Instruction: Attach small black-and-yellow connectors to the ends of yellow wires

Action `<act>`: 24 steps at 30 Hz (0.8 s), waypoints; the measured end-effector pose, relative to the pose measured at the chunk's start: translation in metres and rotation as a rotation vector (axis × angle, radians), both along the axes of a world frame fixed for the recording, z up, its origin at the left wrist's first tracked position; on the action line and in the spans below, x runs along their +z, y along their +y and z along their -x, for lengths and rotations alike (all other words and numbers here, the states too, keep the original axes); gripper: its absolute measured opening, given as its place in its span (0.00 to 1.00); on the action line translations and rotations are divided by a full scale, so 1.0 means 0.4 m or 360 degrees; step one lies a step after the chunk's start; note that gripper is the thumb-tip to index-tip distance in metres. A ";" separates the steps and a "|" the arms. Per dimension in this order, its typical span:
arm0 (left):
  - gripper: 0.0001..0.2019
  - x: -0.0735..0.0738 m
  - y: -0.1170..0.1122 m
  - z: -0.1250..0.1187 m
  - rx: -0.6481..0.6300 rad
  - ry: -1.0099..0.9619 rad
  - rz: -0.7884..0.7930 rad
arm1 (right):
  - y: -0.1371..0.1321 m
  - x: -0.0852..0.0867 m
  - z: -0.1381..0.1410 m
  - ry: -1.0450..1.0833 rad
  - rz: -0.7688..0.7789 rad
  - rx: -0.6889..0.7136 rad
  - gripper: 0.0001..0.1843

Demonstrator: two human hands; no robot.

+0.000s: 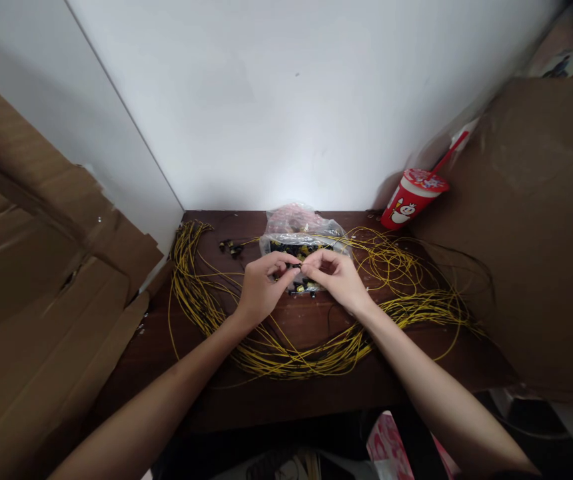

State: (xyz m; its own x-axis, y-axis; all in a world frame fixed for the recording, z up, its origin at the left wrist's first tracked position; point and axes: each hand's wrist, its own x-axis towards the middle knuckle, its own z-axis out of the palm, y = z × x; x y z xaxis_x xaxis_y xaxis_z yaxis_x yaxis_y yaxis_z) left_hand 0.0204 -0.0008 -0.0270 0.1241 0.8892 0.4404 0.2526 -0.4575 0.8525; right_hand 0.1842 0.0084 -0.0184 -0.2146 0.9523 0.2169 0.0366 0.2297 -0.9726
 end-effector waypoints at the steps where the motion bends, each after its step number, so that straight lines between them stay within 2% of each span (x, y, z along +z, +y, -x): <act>1: 0.04 0.000 0.001 0.000 -0.0003 -0.0008 0.0000 | 0.001 -0.001 0.000 0.0040 0.0017 -0.0010 0.12; 8: 0.03 0.000 0.006 0.003 -0.0040 0.0022 -0.0088 | 0.004 -0.006 -0.001 0.0166 0.0086 -0.0019 0.18; 24: 0.03 0.002 0.001 -0.002 -0.0015 0.0024 -0.0035 | -0.001 -0.004 0.007 0.0204 0.0085 -0.0033 0.20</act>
